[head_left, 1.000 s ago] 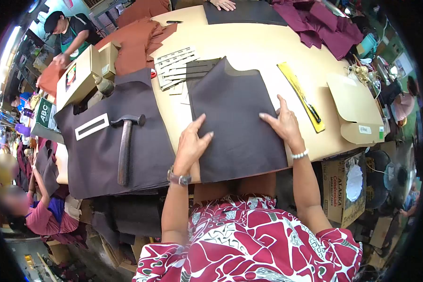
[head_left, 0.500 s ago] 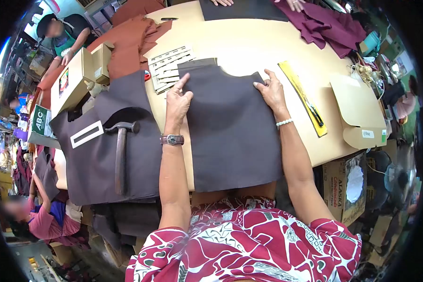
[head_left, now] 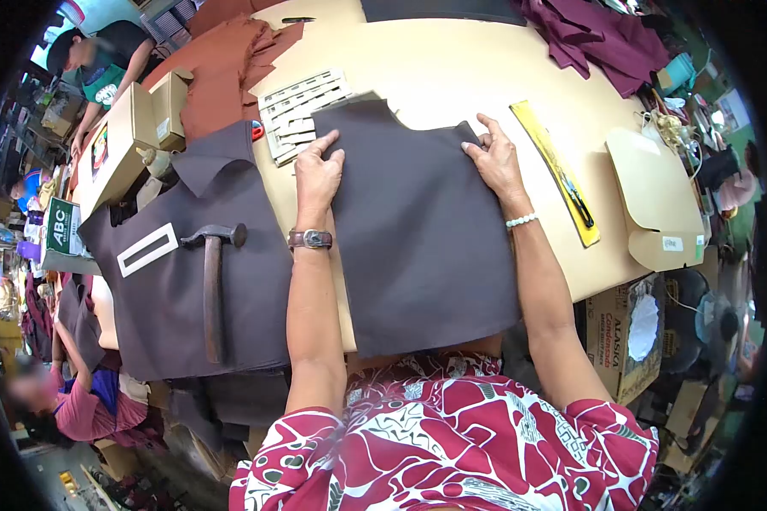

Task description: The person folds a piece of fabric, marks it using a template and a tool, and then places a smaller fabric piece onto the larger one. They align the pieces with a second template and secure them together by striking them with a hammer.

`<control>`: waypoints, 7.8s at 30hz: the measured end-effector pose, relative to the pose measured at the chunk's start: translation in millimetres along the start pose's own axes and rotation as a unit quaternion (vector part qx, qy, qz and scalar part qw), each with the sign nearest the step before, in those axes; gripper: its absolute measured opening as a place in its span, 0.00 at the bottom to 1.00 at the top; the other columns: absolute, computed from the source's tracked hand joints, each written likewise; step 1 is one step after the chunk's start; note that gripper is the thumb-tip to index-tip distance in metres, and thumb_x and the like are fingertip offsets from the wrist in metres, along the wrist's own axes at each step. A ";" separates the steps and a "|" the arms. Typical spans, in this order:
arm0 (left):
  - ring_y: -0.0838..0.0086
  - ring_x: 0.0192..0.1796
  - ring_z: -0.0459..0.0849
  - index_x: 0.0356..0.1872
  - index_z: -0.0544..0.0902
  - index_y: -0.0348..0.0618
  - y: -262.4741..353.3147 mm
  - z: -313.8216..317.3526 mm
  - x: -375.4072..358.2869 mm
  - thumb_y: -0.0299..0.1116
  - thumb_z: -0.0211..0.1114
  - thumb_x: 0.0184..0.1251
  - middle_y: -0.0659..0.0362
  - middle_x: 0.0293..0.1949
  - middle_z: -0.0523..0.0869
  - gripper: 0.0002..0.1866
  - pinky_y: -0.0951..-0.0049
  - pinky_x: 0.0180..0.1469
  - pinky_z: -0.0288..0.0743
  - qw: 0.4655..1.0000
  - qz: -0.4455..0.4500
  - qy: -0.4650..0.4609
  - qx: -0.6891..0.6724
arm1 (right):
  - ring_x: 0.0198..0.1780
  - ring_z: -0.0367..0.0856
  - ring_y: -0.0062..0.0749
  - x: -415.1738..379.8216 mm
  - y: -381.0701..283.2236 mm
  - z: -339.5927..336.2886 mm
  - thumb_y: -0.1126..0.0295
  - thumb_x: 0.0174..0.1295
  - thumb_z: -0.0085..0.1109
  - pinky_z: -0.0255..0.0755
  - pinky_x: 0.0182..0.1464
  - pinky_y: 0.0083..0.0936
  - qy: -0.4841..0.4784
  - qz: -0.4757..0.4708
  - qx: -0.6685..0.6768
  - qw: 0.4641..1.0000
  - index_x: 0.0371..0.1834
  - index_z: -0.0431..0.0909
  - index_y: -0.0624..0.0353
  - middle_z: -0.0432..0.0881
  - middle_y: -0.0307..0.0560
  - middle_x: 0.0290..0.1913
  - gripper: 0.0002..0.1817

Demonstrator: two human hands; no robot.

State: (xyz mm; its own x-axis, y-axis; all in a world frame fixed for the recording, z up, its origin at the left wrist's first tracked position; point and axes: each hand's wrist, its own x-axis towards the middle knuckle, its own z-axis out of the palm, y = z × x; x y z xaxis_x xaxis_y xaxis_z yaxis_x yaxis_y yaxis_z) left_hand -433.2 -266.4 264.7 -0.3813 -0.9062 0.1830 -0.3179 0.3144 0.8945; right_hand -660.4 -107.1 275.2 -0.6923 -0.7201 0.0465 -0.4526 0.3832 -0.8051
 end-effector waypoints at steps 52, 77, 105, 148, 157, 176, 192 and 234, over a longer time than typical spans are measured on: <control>0.65 0.30 0.81 0.42 0.85 0.38 -4.6 14.9 3.5 0.27 0.62 0.57 0.50 0.30 0.83 0.12 0.69 0.39 0.74 0.973 0.106 0.113 0.171 | 0.43 0.83 0.43 6.0 0.1 1.1 0.64 0.46 0.68 0.75 0.47 0.32 0.001 0.026 -0.010 1.000 0.60 0.70 0.66 0.82 0.60 0.43 0.35; 0.55 0.38 0.82 0.41 0.86 0.41 2.3 10.3 1.2 0.29 0.62 0.56 0.48 0.34 0.83 0.12 0.60 0.44 0.75 0.973 0.079 0.086 0.200 | 0.40 0.83 0.38 1.6 -7.2 -3.3 0.67 0.46 0.66 0.75 0.47 0.29 -0.015 0.017 -0.018 1.000 0.60 0.69 0.66 0.83 0.55 0.37 0.34; 0.61 0.35 0.80 0.43 0.84 0.41 -5.8 31.4 -2.8 0.29 0.60 0.61 0.54 0.33 0.77 0.11 0.64 0.39 0.74 0.881 0.206 0.098 0.414 | 0.46 0.82 0.47 0.4 -3.4 1.8 0.65 0.51 0.66 0.75 0.50 0.36 0.009 -0.025 -0.099 0.995 0.61 0.67 0.64 0.82 0.59 0.42 0.33; 0.67 0.43 0.81 0.52 0.80 0.36 24.9 -19.5 -129.4 0.33 0.69 0.52 0.44 0.41 0.82 0.24 0.69 0.44 0.75 0.996 0.049 -0.057 0.051 | 0.53 0.77 0.49 -61.0 6.3 -49.0 0.53 0.50 0.68 0.71 0.53 0.38 0.152 -0.293 -0.161 0.930 0.57 0.69 0.65 0.78 0.61 0.50 0.36; 0.54 0.69 0.63 0.63 0.70 0.41 40.8 -46.3 -231.7 0.57 0.74 0.38 0.47 0.65 0.67 0.48 0.41 0.65 0.55 0.888 0.273 -0.205 0.307 | 0.66 0.65 0.39 -225.8 12.7 6.4 0.59 0.49 0.67 0.58 0.67 0.44 -0.100 -0.435 -0.216 0.868 0.61 0.69 0.50 0.70 0.44 0.63 0.34; 0.83 0.39 0.81 0.45 0.80 0.29 97.9 -22.9 -171.0 0.25 0.64 0.63 0.57 0.37 0.86 0.12 0.83 0.42 0.76 0.914 -0.069 -0.260 -0.303 | 0.31 0.77 0.19 -176.9 -67.5 -63.6 0.72 0.55 0.64 0.72 0.37 0.20 -0.103 -0.151 0.130 0.975 0.54 0.75 0.63 0.83 0.45 0.29 0.21; 0.85 0.32 0.80 0.38 0.84 0.35 115.0 -18.6 -148.7 0.31 0.65 0.64 0.63 0.32 0.85 0.09 0.85 0.36 0.74 0.924 -0.058 -0.239 -0.292 | 0.26 0.73 0.14 -167.9 -76.7 -65.5 0.70 0.55 0.66 0.70 0.32 0.16 -0.082 -0.142 0.139 0.977 0.55 0.74 0.65 0.81 0.40 0.24 0.23; 0.88 0.34 0.75 0.39 0.83 0.34 98.6 -14.0 -97.0 0.29 0.61 0.68 0.67 0.33 0.82 0.08 0.86 0.38 0.69 0.943 0.066 -0.036 -0.325 | 0.37 0.81 0.30 -162.9 -20.8 -115.1 0.74 0.50 0.64 0.75 0.45 0.23 -0.084 -0.144 0.046 0.985 0.57 0.72 0.62 0.82 0.51 0.42 0.27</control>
State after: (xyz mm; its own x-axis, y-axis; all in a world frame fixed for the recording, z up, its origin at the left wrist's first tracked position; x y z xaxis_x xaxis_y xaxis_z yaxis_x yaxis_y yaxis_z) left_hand -415.4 -151.4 340.8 -0.4453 -0.8424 0.3034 0.3271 0.1623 0.9309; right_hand -602.9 68.8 352.5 -0.4370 -0.8795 0.1884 -0.5589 0.1014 -0.8230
